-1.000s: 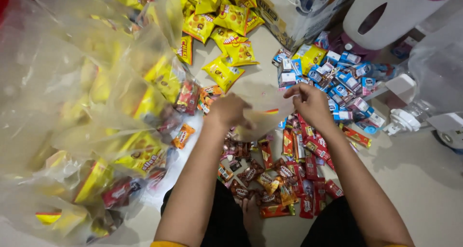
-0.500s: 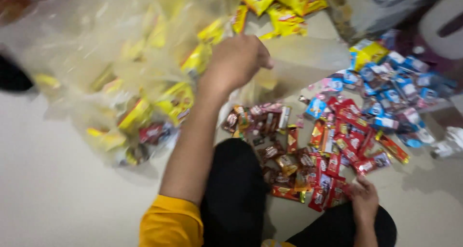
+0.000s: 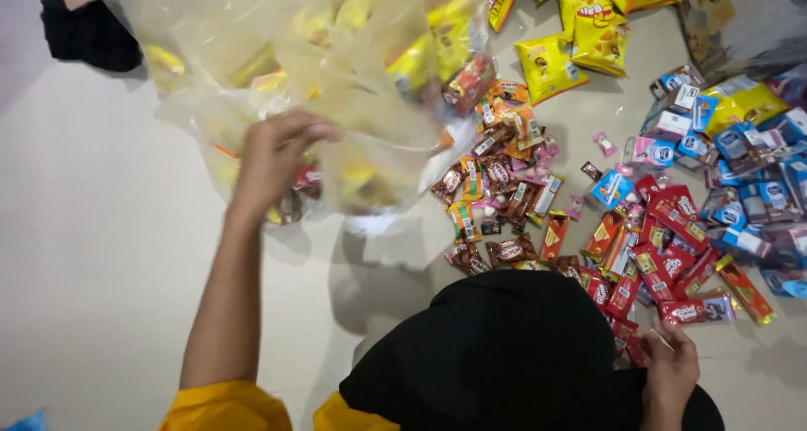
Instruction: Sorting and packing various snack packets from a pile on the floor into clear plastic bags.
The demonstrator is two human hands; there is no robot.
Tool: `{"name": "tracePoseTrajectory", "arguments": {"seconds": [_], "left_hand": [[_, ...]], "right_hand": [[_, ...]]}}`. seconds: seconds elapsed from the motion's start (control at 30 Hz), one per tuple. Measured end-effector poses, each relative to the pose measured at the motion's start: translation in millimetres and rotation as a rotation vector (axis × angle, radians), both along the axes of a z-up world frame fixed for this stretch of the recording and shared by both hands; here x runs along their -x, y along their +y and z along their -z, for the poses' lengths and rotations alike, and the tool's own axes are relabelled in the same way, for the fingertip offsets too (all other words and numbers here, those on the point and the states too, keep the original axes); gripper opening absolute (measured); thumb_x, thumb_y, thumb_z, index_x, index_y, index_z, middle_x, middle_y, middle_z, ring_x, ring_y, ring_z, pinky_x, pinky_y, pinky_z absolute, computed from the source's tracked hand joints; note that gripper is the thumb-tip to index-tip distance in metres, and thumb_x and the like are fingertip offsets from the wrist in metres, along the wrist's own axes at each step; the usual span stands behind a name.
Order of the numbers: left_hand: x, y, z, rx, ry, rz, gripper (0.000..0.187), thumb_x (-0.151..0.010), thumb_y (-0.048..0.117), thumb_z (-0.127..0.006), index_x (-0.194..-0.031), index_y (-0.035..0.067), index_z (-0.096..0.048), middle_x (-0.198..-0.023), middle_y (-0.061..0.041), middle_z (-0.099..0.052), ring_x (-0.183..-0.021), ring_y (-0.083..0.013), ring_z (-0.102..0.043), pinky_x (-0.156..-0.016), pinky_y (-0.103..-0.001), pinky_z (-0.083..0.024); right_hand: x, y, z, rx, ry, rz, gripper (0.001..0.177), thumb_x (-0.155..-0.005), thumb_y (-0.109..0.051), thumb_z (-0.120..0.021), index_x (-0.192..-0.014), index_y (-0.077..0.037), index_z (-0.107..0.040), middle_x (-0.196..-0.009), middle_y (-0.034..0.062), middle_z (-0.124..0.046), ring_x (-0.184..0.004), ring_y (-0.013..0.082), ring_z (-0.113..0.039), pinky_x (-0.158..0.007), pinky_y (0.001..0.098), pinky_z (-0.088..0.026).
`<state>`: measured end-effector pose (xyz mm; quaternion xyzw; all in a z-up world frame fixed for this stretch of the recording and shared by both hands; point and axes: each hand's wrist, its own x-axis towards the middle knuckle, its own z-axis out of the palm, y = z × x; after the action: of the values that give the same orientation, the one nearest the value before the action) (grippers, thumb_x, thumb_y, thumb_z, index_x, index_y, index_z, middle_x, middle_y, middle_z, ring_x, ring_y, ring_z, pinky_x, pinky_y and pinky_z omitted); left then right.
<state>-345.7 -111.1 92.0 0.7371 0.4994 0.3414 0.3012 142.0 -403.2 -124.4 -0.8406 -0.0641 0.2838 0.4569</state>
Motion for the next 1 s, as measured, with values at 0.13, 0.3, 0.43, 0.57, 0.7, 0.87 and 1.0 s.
{"name": "tracePoseTrajectory", "arguments": {"seconds": [0.13,0.3,0.43,0.57,0.7,0.87,1.0], "left_hand": [[116,40,90,-0.004,0.005,-0.122,0.016,-0.102,0.009,-0.064,-0.098,0.013,-0.079,-0.106,0.001,-0.077,-0.105,-0.0084,-0.067,-0.097,-0.022,-0.048],[217,71,185,0.05,0.118,-0.781,0.023,-0.089,0.044,-0.068,-0.092,0.026,-0.082,-0.075,0.011,-0.066,-0.08,-0.0023,-0.057,-0.071,-0.025,-0.045],[197,65,158,0.097,0.209,-0.808,0.022,-0.089,0.045,-0.067,-0.09,0.028,-0.081,-0.091,0.007,-0.076,-0.095,-0.0076,-0.068,-0.085,-0.025,-0.047],[150,40,131,-0.147,0.429,-0.779,0.032,-0.088,0.021,-0.069,-0.12,0.021,-0.071,-0.121,-0.004,-0.066,-0.11,-0.0277,-0.064,-0.097,-0.048,-0.038],[89,-13,131,-0.628,0.655,-0.721,0.049,-0.085,0.003,-0.065,-0.133,-0.005,-0.057,-0.138,-0.027,-0.057,-0.125,-0.0443,-0.053,-0.118,-0.062,-0.015],[62,-73,252,-0.716,0.7,-0.635,0.043,-0.095,0.014,-0.071,-0.132,0.008,-0.049,-0.136,-0.014,-0.05,-0.124,-0.041,-0.052,-0.101,-0.066,-0.029],[34,-94,281,-0.306,0.477,-0.771,0.042,-0.095,0.014,-0.07,-0.127,0.004,-0.045,-0.128,-0.023,-0.045,-0.126,-0.0427,-0.04,-0.111,-0.059,-0.028]], "right_hand": [[-12,-11,24,-0.103,-0.046,-0.073,0.027,-0.104,-0.004,-0.064,-0.13,-0.006,-0.061,-0.132,0.0136,-0.064,-0.121,0.0243,-0.062,-0.094,0.0383,-0.057],[-28,-20,56,-0.061,-0.022,-0.138,0.023,-0.105,-0.004,-0.063,-0.127,-0.007,-0.063,-0.133,0.0117,-0.066,-0.106,0.0219,-0.065,-0.085,0.0346,-0.056],[-19,-16,38,-0.017,-0.03,-0.122,0.024,-0.104,-0.004,-0.063,-0.128,-0.006,-0.063,-0.132,0.0115,-0.065,-0.113,0.0229,-0.063,-0.09,0.0374,-0.055],[-22,-17,48,-0.037,-0.081,-0.178,0.024,-0.105,-0.007,-0.065,-0.129,-0.005,-0.064,-0.132,0.013,-0.065,-0.119,0.0239,-0.061,-0.093,0.0387,-0.053],[-17,-15,32,0.015,-0.094,-0.234,0.027,-0.105,-0.007,-0.064,-0.132,-0.003,-0.064,-0.134,0.0155,-0.064,-0.121,0.028,-0.059,-0.094,0.0427,-0.051],[-17,-14,34,0.04,-0.076,-0.206,0.026,-0.104,-0.005,-0.064,-0.13,-0.006,-0.065,-0.132,0.0128,-0.065,-0.119,0.0244,-0.061,-0.093,0.0383,-0.053],[1,-2,-2,0.101,-0.05,-0.181,0.026,-0.105,-0.008,-0.064,-0.131,-0.008,-0.064,-0.14,0.0137,-0.06,-0.125,0.0292,-0.057,-0.094,0.0456,-0.053]]}}
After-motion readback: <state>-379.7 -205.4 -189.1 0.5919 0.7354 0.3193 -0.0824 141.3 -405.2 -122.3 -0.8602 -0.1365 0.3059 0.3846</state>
